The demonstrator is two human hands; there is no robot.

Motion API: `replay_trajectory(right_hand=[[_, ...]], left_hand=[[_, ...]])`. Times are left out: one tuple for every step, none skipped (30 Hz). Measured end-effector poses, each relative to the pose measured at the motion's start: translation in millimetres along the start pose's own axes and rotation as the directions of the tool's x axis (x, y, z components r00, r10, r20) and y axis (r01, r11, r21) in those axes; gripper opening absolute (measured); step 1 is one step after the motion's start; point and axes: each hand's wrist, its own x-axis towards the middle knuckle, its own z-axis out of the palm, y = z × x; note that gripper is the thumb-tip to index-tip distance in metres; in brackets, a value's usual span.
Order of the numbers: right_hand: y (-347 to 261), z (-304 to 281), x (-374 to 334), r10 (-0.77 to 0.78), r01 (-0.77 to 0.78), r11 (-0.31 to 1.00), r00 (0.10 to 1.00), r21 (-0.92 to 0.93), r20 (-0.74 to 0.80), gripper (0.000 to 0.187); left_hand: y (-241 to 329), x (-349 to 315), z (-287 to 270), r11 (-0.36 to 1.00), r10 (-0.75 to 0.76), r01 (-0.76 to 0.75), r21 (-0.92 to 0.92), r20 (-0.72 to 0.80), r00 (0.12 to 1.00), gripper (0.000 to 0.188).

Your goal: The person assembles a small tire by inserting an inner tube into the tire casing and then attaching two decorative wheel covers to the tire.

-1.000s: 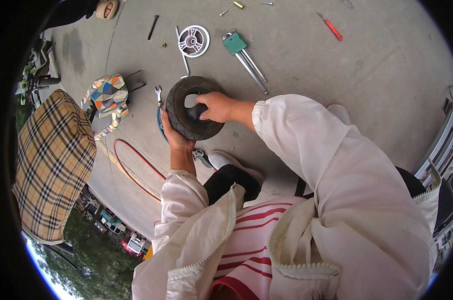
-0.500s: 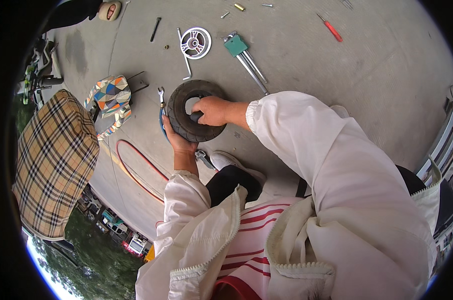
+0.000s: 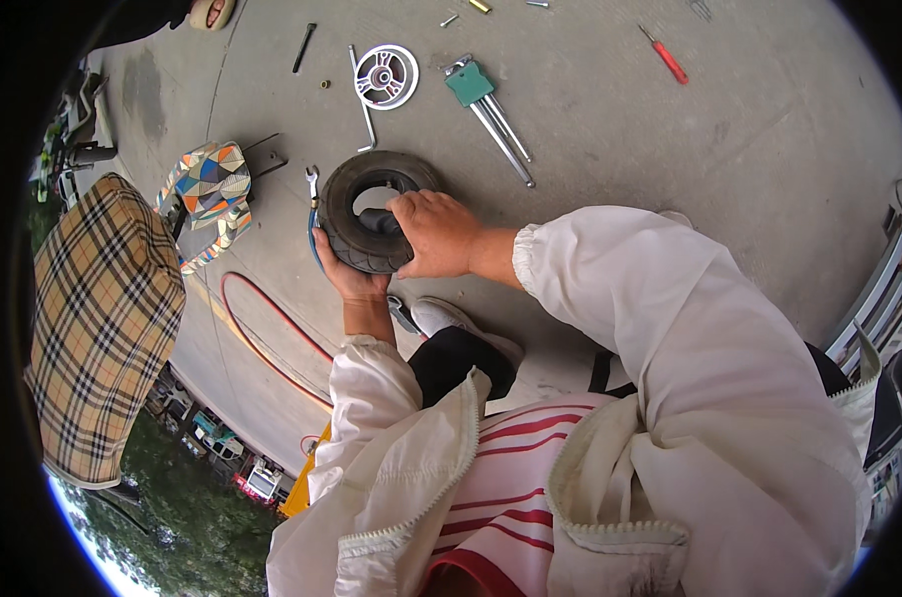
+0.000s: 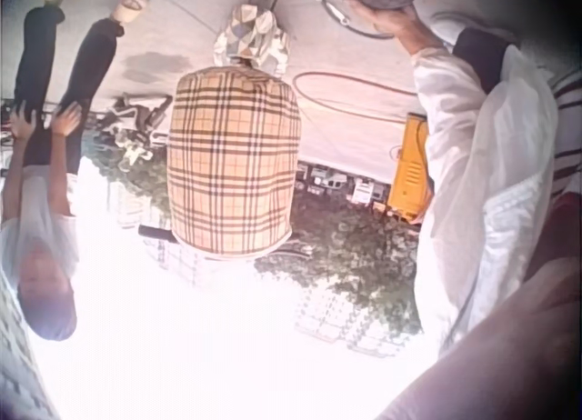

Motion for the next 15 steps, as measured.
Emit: replay_trajectory(right_hand=[[0, 0, 2, 0.014, -0.014, 1.0, 1.0, 0.02, 0.027, 0.08], [0, -1, 5, 0.029, -0.031, 0.999, 0.998, 0.04, 0.053, 0.078], [1, -2, 8, 0.044, -0.049, 0.997, 0.996, 0.06, 0.08, 0.077], [3, -5, 13, 0.013, -0.02, 0.998, 0.992, 0.052, 0.125, 0.073], [7, -8, 18, -0.015, 0.007, 0.999, 0.986, 0.045, 0.168, 0.07], [8, -11, 22, -0.043, 0.035, 0.999, 0.977, 0.04, 0.211, 0.067], [8, -12, 24, -0.037, 0.028, 0.999, 0.966, 0.042, 0.256, 0.065], [5, -13, 29, -0.04, 0.028, 0.999, 0.953, 0.043, 0.299, 0.063], [3, -14, 34, -0.042, 0.029, 0.999, 0.939, 0.045, 0.341, 0.061], [0, -15, 39, -0.035, 0.024, 0.999, 0.911, 0.03, 0.411, 0.061], [-3, -16, 44, -0.024, 0.019, 1.0, 0.877, 0.016, 0.479, 0.061], [-5, -17, 47, -0.009, 0.013, 1.0, 0.839, -0.003, 0.544, 0.061], [-6, -18, 49, -0.008, 0.014, 1.0, 0.823, -0.006, 0.568, 0.062], [-6, -19, 51, -0.008, 0.016, 1.0, 0.809, -0.008, 0.588, 0.062], [-7, -19, 53, -0.009, 0.018, 1.0, 0.793, -0.009, 0.609, 0.063]], left_hand=[[1, 1, -2, 1.0, -0.006, 0.006, 0.004, -0.008, 1.0, 0.062], [2, 2, 0, 1.0, -0.015, 0.015, 0.008, -0.015, 1.0, 0.06], [3, 2, 2, 1.0, -0.023, 0.023, 0.012, -0.023, 0.999, 0.058], [3, 4, 4, 0.999, -0.014, 0.015, 0.03, -0.048, 0.999, 0.058], [4, 5, 8, 0.999, -0.005, 0.009, 0.048, -0.071, 0.997, 0.057], [4, 5, 10, 0.998, 0.003, 0.003, 0.067, -0.094, 0.996, 0.057], [3, 6, 9, 0.997, -0.008, 0.018, 0.07, -0.135, 0.991, 0.058], [5, 8, 5, 0.997, -0.012, 0.025, 0.073, -0.175, 0.984, 0.058], [6, 10, 1, 0.997, -0.015, 0.032, 0.074, -0.215, 0.976, 0.058], [7, 12, -12, 0.995, -0.032, 0.048, 0.088, -0.184, 0.982, 0.059], [6, 14, -32, 0.993, -0.051, 0.067, 0.1, -0.155, 0.987, 0.06], [6, 13, -36, 0.99, -0.073, 0.087, 0.112, -0.123, 0.99, 0.061], [4, 11, -39, 0.987, -0.089, 0.106, 0.118, -0.141, 0.986, 0.061], [7, 8, -33, 0.984, -0.104, 0.124, 0.125, -0.158, 0.982, 0.062], [10, 7, -27, 0.981, -0.118, 0.142, 0.132, -0.176, 0.977, 0.062]])
